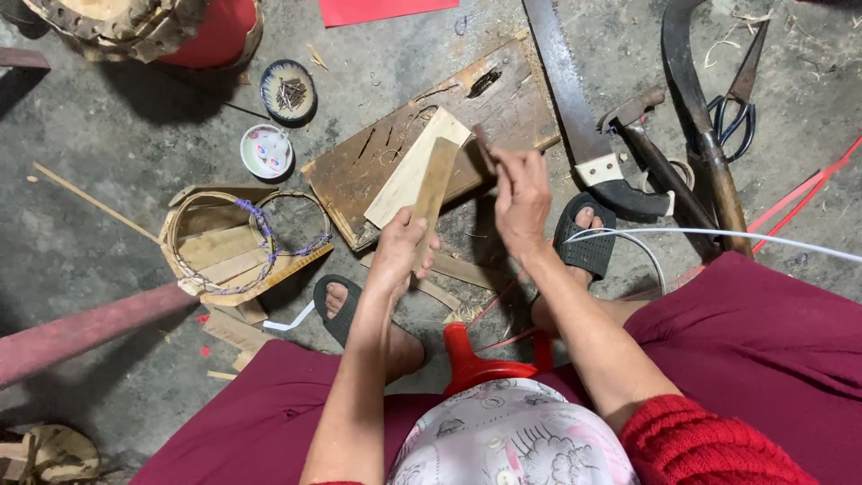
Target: Final sanding and shaping of a wooden instrument component using sandpaper and a curved blade.
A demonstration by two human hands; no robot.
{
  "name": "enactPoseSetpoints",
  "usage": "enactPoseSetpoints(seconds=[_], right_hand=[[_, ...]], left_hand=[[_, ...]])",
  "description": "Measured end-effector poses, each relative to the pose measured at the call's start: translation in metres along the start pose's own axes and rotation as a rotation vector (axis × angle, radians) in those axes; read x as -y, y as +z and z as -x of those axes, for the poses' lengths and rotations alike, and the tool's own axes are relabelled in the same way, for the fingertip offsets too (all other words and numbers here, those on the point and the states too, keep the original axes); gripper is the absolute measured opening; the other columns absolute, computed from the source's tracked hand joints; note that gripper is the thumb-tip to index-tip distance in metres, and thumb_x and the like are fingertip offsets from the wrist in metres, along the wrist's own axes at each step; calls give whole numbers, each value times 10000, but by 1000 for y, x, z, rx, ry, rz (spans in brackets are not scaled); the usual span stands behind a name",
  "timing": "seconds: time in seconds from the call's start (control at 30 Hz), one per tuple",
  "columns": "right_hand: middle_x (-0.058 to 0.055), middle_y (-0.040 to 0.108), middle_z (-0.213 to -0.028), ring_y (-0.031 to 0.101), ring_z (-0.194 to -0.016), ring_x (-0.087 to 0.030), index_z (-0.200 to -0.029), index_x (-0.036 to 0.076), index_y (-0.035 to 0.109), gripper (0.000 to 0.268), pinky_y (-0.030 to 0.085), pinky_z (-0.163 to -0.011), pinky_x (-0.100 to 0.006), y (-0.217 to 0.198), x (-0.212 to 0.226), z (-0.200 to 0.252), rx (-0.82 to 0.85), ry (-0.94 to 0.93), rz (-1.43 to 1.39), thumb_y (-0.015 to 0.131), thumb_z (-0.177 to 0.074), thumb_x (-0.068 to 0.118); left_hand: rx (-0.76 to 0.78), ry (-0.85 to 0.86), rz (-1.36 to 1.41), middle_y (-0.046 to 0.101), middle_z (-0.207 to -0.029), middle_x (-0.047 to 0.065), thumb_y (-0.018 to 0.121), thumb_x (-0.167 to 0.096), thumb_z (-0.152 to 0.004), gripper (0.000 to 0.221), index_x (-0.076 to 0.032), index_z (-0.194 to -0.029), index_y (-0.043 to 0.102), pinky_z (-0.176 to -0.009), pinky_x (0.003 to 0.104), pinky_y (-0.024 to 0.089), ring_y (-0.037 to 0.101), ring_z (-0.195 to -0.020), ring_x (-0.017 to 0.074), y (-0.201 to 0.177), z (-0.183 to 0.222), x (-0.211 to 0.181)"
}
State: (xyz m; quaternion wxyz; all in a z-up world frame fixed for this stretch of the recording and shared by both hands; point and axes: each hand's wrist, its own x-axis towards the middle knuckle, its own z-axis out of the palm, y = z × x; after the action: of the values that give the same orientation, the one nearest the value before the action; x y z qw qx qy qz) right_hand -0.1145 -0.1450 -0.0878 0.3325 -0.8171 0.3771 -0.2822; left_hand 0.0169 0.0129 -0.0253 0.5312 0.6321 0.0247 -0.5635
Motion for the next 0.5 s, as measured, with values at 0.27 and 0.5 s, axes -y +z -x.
enactPoseSetpoints(seconds=[0.27, 0.5], right_hand=[[-41, 526, -950, 544, -933, -277, -1157, 131, 722, 283, 517, -792, -394, 16, -9, 22, 83, -169, 156, 619, -950, -33], [-55, 607, -1022, 544, -886, -262, -1181, 145, 705, 449, 496, -808, -379, 9, -10, -7, 198, -235, 214, 614, -834, -123]], left_hand=[[46, -5, -75, 641, -670, 210, 445, -110, -1041, 327, 44, -1317, 533, -212, 250, 391, 508, -334, 163, 22, 8, -2], [23, -17, -111, 636, -670, 203, 444, -101, -1038, 310, 46, -1286, 557, -217, 247, 411, 514, -332, 163, 27, 6, -3]])
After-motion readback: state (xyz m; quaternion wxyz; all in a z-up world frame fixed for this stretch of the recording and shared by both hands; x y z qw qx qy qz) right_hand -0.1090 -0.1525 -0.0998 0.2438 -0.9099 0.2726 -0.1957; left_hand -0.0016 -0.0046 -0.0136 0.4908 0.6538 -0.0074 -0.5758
